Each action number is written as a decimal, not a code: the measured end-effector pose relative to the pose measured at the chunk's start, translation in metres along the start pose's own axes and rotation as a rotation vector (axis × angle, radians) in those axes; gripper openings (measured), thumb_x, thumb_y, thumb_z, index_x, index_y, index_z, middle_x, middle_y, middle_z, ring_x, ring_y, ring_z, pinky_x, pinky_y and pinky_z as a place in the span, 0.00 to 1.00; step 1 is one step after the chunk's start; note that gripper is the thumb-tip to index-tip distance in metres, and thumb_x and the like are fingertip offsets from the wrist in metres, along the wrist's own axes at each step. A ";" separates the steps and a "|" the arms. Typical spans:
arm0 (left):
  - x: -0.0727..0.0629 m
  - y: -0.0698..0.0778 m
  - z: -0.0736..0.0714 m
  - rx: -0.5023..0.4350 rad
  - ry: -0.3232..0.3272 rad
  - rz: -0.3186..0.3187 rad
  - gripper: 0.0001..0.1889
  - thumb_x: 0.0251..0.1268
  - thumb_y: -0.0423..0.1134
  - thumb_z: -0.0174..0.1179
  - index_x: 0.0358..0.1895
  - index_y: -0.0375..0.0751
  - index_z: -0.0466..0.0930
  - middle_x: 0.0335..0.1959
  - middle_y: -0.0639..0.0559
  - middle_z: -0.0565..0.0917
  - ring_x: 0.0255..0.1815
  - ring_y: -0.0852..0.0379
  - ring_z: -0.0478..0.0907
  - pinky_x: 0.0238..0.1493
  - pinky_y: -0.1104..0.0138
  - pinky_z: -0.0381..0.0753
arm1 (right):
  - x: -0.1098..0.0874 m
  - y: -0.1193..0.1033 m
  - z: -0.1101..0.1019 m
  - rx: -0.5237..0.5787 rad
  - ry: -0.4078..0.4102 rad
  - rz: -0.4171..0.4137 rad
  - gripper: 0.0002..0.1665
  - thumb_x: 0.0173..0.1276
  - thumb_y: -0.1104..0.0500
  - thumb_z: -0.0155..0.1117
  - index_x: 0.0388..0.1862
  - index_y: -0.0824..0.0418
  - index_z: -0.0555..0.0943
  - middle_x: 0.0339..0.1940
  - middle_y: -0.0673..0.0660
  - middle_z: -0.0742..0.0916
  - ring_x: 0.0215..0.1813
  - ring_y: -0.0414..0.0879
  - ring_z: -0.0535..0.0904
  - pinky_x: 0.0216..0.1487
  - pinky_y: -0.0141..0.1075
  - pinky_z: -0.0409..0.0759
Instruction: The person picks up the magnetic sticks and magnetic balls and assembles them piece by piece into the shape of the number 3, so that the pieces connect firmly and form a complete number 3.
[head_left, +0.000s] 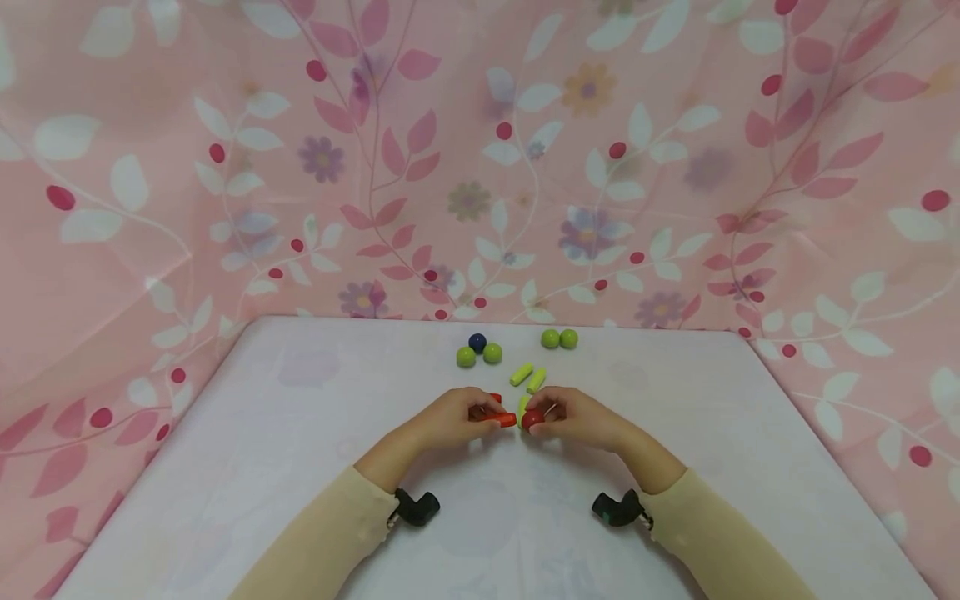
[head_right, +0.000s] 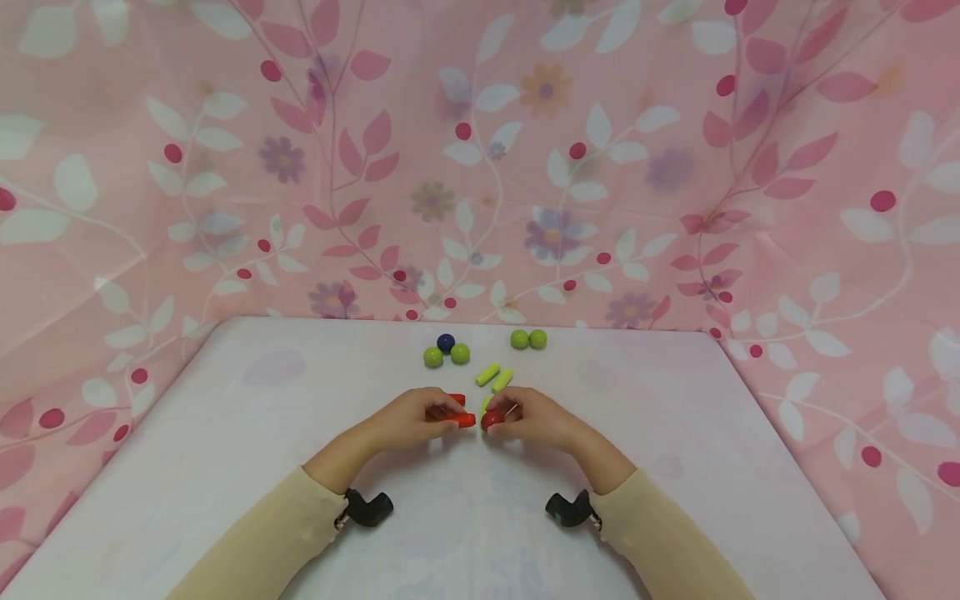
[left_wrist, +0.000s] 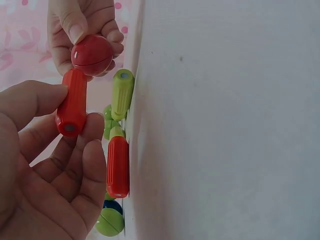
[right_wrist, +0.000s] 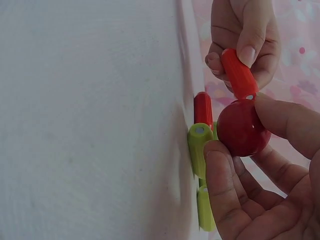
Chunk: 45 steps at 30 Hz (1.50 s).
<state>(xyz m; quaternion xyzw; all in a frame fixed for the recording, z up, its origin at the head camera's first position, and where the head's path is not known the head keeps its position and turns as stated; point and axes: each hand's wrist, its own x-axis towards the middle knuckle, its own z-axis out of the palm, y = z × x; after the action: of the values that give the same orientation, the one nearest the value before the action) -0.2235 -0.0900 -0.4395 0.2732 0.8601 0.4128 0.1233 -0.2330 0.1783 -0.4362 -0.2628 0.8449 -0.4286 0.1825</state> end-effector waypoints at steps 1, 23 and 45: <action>0.000 0.000 0.000 0.005 0.001 0.000 0.09 0.66 0.38 0.66 0.48 0.47 0.86 0.39 0.59 0.82 0.38 0.60 0.77 0.42 0.67 0.78 | 0.000 -0.001 0.001 0.004 -0.004 0.002 0.16 0.65 0.56 0.73 0.50 0.56 0.81 0.42 0.50 0.84 0.44 0.48 0.80 0.46 0.37 0.79; 0.001 -0.004 0.005 0.020 -0.076 -0.015 0.07 0.67 0.40 0.66 0.46 0.54 0.87 0.35 0.63 0.82 0.34 0.60 0.76 0.38 0.67 0.77 | -0.001 -0.002 0.008 0.016 -0.044 -0.002 0.17 0.64 0.56 0.74 0.50 0.57 0.81 0.40 0.51 0.84 0.41 0.48 0.80 0.43 0.37 0.78; -0.001 -0.003 0.007 0.046 -0.152 -0.042 0.05 0.66 0.41 0.67 0.43 0.54 0.86 0.31 0.65 0.83 0.33 0.63 0.79 0.41 0.67 0.78 | -0.001 -0.003 0.010 -0.026 -0.114 0.034 0.16 0.64 0.55 0.74 0.48 0.57 0.82 0.40 0.50 0.83 0.41 0.46 0.81 0.42 0.36 0.79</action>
<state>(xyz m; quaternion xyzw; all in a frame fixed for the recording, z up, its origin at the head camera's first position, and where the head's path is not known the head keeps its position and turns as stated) -0.2204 -0.0878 -0.4459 0.2884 0.8631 0.3681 0.1907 -0.2255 0.1713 -0.4398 -0.2749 0.8428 -0.3990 0.2343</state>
